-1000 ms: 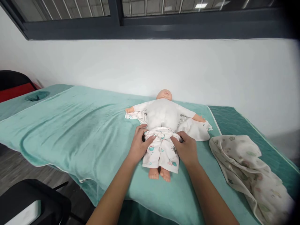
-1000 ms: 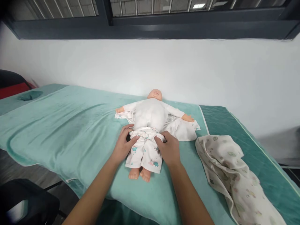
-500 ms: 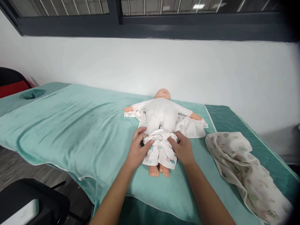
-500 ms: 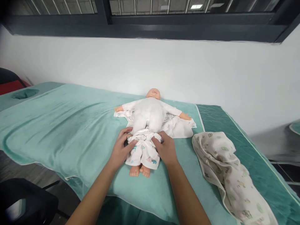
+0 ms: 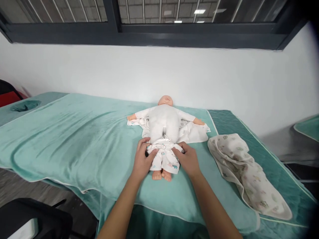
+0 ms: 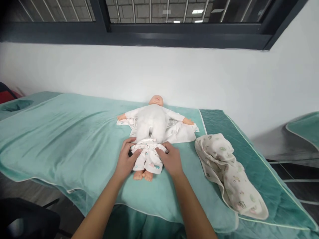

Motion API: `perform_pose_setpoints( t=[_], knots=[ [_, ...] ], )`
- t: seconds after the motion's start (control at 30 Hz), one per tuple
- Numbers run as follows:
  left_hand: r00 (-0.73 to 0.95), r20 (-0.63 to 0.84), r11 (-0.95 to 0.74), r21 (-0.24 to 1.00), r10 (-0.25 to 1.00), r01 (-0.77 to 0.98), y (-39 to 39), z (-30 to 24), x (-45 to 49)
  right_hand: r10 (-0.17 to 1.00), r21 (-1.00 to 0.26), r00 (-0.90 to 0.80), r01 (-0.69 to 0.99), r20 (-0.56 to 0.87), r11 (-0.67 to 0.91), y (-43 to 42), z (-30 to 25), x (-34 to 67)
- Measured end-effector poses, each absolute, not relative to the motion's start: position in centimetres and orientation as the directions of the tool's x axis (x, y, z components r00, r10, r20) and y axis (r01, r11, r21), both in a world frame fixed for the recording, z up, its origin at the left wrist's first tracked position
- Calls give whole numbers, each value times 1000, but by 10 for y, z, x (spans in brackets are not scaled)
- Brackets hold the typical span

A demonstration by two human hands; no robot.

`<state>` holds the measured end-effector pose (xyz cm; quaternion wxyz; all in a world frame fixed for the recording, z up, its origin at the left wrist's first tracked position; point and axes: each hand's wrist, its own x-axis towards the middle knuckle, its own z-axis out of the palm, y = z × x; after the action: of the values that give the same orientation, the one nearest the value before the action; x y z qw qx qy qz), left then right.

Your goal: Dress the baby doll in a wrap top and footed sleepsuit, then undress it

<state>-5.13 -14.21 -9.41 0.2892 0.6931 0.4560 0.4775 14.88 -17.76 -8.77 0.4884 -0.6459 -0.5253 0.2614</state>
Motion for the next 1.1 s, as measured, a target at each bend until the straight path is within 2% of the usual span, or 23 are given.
perform_pose_setpoints(
  t=[0.1, 0.23, 0.33, 0.5, 0.73, 0.87, 0.97, 1.1],
  knots=[
    [129, 405, -424, 836, 905, 347, -142, -94, -52, 953, -920, 258, 389, 160, 49, -195, -89, 147],
    [130, 397, -417, 840, 909, 347, -139, -93, -53, 982, -927, 65, 346, 175, 143, -221, -89, 144],
    [135, 392, -413, 836, 910, 361, -135, -89, -52, 972, -879, -7, 425, 235, 216, -237, -89, 139],
    [215, 340, -401, 820, 915, 408, -137, -79, -56, 960, -775, 40, 601, 276, 198, -242, -81, 132],
    [436, 405, -593, 609, 804, 527, -172, -51, -71, 984, -637, -70, 754, 166, 162, -248, -38, 140],
    [597, 267, -637, 509, 756, 579, -187, -29, -81, 991, -574, -94, 808, 99, 134, -256, -18, 142],
    [652, 130, -613, 515, 747, 599, -196, -17, -86, 992, -535, -80, 836, 101, 122, -259, -13, 139],
    [681, 95, -634, 476, 726, 610, -215, -21, -84, 991, -497, -62, 860, 121, 115, -261, -16, 130]
  ],
)
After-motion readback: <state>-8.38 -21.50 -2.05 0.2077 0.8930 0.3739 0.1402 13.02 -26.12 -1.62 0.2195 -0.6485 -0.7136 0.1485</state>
